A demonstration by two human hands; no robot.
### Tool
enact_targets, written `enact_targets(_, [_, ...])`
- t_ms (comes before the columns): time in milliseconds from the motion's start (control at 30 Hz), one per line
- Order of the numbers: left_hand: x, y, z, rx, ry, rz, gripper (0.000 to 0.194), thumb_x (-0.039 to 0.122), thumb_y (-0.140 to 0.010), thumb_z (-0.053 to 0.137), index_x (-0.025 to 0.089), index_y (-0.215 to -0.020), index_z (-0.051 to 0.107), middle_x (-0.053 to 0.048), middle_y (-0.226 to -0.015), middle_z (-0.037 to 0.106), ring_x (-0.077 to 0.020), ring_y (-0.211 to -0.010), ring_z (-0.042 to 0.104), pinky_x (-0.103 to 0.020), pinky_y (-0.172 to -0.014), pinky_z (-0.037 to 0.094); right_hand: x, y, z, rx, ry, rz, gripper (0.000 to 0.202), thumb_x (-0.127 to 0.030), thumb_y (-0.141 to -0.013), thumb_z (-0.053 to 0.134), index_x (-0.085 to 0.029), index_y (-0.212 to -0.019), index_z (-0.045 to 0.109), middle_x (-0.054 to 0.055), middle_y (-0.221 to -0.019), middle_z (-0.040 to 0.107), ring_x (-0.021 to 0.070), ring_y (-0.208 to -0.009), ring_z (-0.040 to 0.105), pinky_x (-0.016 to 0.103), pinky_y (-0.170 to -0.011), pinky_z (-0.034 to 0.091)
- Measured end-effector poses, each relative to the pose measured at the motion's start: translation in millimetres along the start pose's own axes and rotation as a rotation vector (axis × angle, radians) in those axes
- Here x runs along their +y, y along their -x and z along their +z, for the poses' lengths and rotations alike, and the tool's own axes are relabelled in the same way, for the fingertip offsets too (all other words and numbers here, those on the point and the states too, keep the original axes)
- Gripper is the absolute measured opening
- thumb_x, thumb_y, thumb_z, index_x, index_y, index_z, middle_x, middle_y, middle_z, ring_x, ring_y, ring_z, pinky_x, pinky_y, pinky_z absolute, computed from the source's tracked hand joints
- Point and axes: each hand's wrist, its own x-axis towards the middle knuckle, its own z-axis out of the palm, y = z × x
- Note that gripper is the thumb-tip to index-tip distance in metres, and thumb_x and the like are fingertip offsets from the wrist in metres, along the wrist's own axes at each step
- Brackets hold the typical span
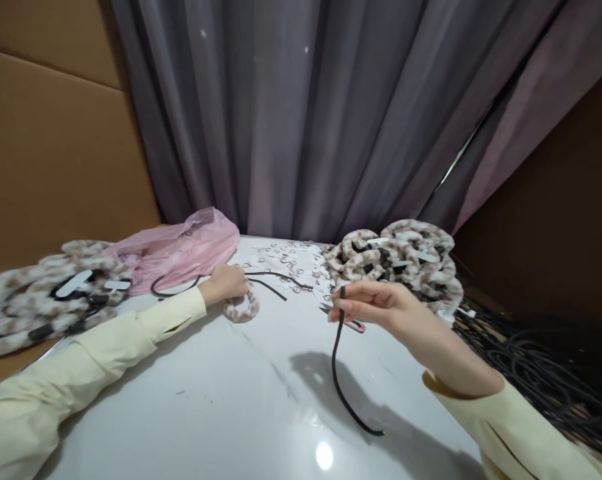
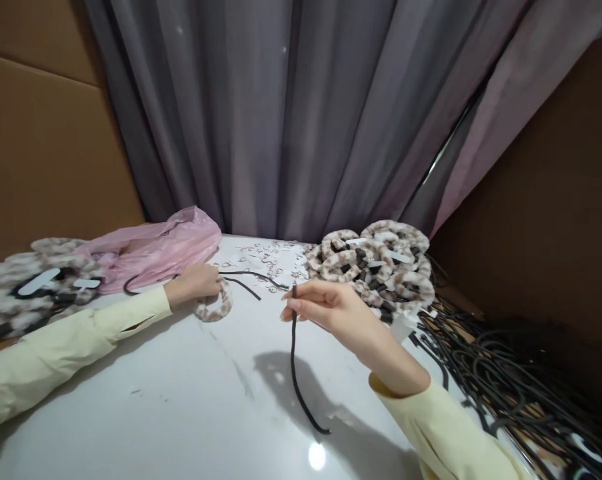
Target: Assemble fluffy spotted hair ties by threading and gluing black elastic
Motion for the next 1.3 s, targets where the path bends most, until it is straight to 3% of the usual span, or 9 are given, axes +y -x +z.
enact_targets(167, [3.6, -4.7, -3.3, 0.057, -0.067, -0.077, 0.049, 0.043, -0.083, 0.033, 0.01, -0.091, 0.069, -0.023, -0.096, 0.067, -0.0349, -0.093, 0.062, -0.039, -0.069, 0.046, 23.5, 1.2, 6.9, -0.064, -0.066, 0.013, 0.021, -0.036, -0.079, 0.061, -0.015, -0.082, 0.063, 0.006, -0.079, 0.068, 0.0164, -0.079, 0.062, 0.028, -0.076, 0.045])
enact_targets(500, [18.2, -3.9, -4.9, 0.028, -0.052, -0.072, 0.038, 0.039, -0.072, 0.052, 0.008, -0.087, 0.067, -0.024, -0.093, 0.067, -0.038, -0.089, 0.062, -0.04, -0.07, 0.045, 45.8, 8.7, 10.1, 0.01, 0.008, 0.083, 0.024, -0.038, -0.079, 0.058, -0.014, -0.076, 0.063, 0.005, -0.073, 0.065, 0.015, -0.063, 0.06, 0.026, -0.059, 0.045])
enact_targets(633, [35.7, 31.5, -13.2, 0.114, 0.008, -0.015, 0.051, 0.046, -0.079, 0.043, 0.004, -0.103, 0.058, -0.025, -0.106, 0.061, -0.0391, -0.103, 0.055, -0.046, -0.082, 0.042, 60.6, 5.1, 14.4, 0.075, 0.022, -0.003, 0.039, -0.033, -0.086, 0.048, -0.016, -0.121, 0.05, 0.006, -0.083, 0.065, 0.0148, -0.061, 0.061, 0.03, -0.062, 0.047])
enact_targets(733, [54.5, 65.7, -19.1, 0.148, 0.279, 0.202, 0.063, 0.06, -0.081, 0.037, 0.014, -0.124, 0.042, -0.016, -0.124, 0.054, -0.0294, -0.112, 0.051, -0.038, -0.088, 0.043, 64.7, 6.8, 22.8, 0.119, 0.213, -0.25, 0.045, -0.024, -0.092, 0.034, -0.026, -0.137, 0.033, 0.005, -0.093, 0.06, 0.0127, -0.062, 0.057, 0.031, -0.067, 0.046])
enact_targets(867, [73.5, 97.3, -17.8, 0.011, 0.62, 0.418, 0.078, 0.064, -0.074, 0.049, 0.02, -0.134, 0.026, -0.015, -0.137, 0.04, -0.0299, -0.121, 0.044, -0.038, -0.088, 0.044, 55.6, 13.3, 40.1, -0.025, 0.416, -0.478, 0.028, -0.026, -0.092, 0.041, -0.022, -0.114, 0.056, 0.008, -0.101, 0.055, 0.0165, -0.088, 0.054, 0.03, -0.077, 0.043])
enact_targets(1000, [83.0, 105.2, -12.7, 0.012, 0.614, 0.531, 0.082, 0.054, -0.073, 0.059, 0.017, -0.137, 0.022, -0.017, -0.139, 0.037, -0.0311, -0.123, 0.04, -0.041, -0.093, 0.041, 51.8, 14.8, 53.8, -0.162, 0.465, -0.333, 0.021, -0.029, -0.092, 0.042, -0.015, -0.088, 0.057, 0.003, -0.075, 0.057, 0.013, -0.066, 0.052, 0.023, -0.062, 0.04])
enact_targets(1100, [86.0, 104.4, -11.8, 0.046, 0.524, 0.575, 0.062, 0.049, -0.076, 0.057, 0.014, -0.125, 0.042, -0.015, -0.125, 0.052, -0.0294, -0.113, 0.049, -0.041, -0.092, 0.041, 54.3, 16.5, 56.2, -0.184, 0.483, -0.303, 0.019, -0.019, -0.092, 0.036, -0.016, -0.081, 0.052, 0.003, -0.071, 0.057, 0.012, -0.061, 0.049, 0.022, -0.058, 0.037])
enact_targets(1200, [88.2, 103.3, -7.0, -0.004, 0.402, 0.608, 0.039, 0.05, -0.073, 0.06, 0.015, -0.089, 0.062, -0.01, -0.093, 0.067, -0.0272, -0.091, 0.06, -0.039, -0.084, 0.044, 55.2, 21.3, 54.9, -0.209, 0.5, -0.361, 0.012, -0.011, -0.086, 0.039, -0.016, -0.086, 0.049, 0.004, -0.077, 0.056, 0.0126, -0.064, 0.049, 0.022, -0.059, 0.035])
enact_targets(1300, [92.7, 103.1, 8.8, 0.07, 0.358, 0.687, 0.031, 0.037, -0.083, 0.048, 0.012, -0.097, 0.062, -0.014, -0.119, 0.059, -0.0274, -0.113, 0.051, -0.039, -0.097, 0.037, 54.6, 24.6, 54.3, -0.231, 0.674, -0.309, 0.014, -0.004, -0.077, 0.041, -0.016, -0.078, 0.048, 0.003, -0.069, 0.054, 0.0121, -0.058, 0.045, 0.022, -0.055, 0.031])
